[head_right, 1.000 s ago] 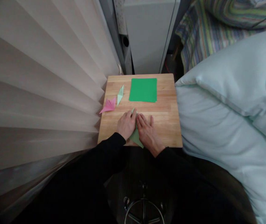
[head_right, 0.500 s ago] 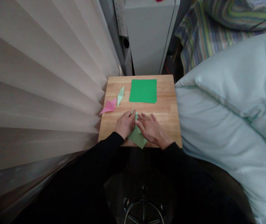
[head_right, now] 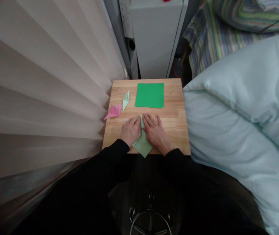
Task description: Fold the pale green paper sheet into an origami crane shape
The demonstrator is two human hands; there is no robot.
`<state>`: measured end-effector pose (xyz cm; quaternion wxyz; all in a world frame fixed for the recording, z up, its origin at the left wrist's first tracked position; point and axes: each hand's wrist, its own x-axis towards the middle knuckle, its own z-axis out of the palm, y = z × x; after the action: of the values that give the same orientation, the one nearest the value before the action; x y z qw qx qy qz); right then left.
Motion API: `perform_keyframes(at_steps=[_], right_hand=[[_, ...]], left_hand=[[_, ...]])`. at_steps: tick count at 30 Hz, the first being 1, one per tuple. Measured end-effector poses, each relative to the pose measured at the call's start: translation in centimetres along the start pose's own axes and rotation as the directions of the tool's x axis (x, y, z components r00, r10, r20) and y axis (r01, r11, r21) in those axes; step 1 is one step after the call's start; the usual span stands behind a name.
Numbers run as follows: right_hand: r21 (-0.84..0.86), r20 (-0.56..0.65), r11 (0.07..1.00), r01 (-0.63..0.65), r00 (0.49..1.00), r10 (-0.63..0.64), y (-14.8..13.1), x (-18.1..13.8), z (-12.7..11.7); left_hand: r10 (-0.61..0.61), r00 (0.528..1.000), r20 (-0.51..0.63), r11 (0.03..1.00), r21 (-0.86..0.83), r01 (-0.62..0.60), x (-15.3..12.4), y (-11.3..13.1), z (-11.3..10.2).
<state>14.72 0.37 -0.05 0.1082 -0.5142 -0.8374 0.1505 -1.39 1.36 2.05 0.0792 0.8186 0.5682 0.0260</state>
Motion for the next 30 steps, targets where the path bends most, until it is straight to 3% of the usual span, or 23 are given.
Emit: perform_keyframes(at_steps=[7,14,30], right_hand=[[0.069,0.082,0.995,0.066,0.994,-0.072,1.4,0.3,-1.3],[0.112,0.055,0.980,0.165,0.984,-0.172,3.3,0.2,-1.3],[-0.017,0.051,0.971,0.238,0.970,-0.237,3.4,0.1,-1.2]], left_hand=[[-0.028,0.997,0.071,0.993,-0.116,0.036,0.1,-0.3,-1.0],[-0.058,0.993,0.103,0.981,-0.180,0.076,0.4,-0.3,-1.2],[-0.072,0.992,0.105,0.984,-0.157,0.088,0.0,-0.5,-1.3]])
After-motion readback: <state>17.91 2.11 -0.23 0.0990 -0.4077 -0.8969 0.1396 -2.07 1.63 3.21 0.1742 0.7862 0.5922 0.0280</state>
